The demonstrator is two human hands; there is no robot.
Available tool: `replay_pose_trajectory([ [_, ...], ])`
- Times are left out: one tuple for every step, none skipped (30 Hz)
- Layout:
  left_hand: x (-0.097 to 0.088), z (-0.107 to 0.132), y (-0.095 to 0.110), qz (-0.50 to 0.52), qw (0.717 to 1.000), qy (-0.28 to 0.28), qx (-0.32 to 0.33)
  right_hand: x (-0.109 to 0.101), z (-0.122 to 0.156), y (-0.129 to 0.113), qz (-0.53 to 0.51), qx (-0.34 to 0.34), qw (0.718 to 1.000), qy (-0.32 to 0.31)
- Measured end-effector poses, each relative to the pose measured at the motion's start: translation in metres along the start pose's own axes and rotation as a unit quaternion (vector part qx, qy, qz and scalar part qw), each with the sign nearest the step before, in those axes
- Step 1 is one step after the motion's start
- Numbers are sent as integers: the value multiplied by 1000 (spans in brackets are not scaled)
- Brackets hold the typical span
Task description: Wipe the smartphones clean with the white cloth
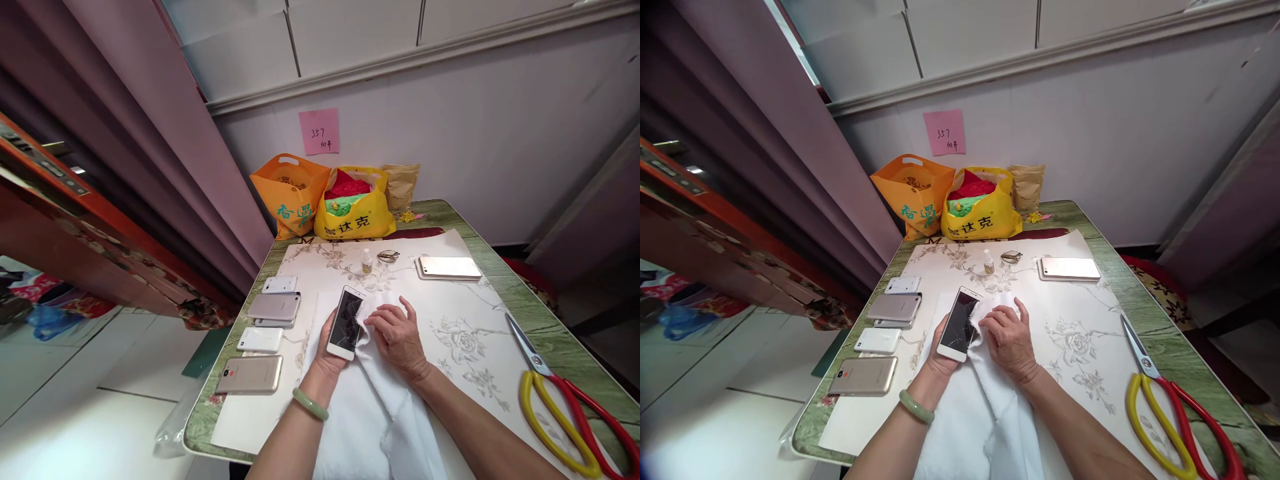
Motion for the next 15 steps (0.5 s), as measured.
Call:
replay_pose_trajectory([
  [0, 0, 0, -3, 1000, 5, 3, 2, 0, -3, -13, -9, 1000, -10],
  [0, -1, 1, -4, 1000, 9, 5, 3, 0, -6, -25, -18, 999, -19],
  [0, -1, 1, -3, 1000, 11, 6, 3, -1, -9, -37, -27, 999, -25],
  [0, -2, 0, -2, 1000, 12, 6, 2, -1, -12, -47, -37, 998, -30],
  [0, -3, -1, -2, 1000, 11, 3, 2, -2, -15, -55, -47, 997, -33],
  [1, -4, -2, -4, 1000, 9, 0, 2, -2, -17, -60, -54, 996, -37],
  [1, -4, -3, -7, 1000, 7, -3, 2, -2, -17, -61, -56, 996, -40],
  [1, -5, -3, -11, 1000, 5, -4, 3, -2, -16, -56, -52, 996, -40],
  [1, -5, -3, -17, 1000, 3, -1, 4, -2, -14, -46, -43, 997, -40],
  [2, -5, -3, -24, 1000, 0, 2, 5, -2, -11, -30, -31, 998, -38],
  [2, -5, -3, -31, 1000, -2, 6, 6, -1, -8, -13, -16, 999, -35],
  [2, -5, -2, -37, 999, -4, 9, 7, 0, -4, 2, -2, 1000, -31],
  [2, -5, -3, -40, 999, -4, 9, 7, 2, -1, 10, 14, 1000, -26],
  [1, -5, -4, -40, 999, -3, 6, 7, 3, 3, 6, 29, 999, -21],
  [1, -5, -5, -37, 999, 1, 2, 6, 4, 6, -11, 45, 999, -14],
])
Point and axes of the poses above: each hand's wrist, its own z-axis away from the middle knuckle, its own x-axis out of the palm, y = z × x, the point moved 10 cm from there along -z, towards the middle knuckle, and after that the axes turned 3 degrees about -z, right-handed, at the moved point
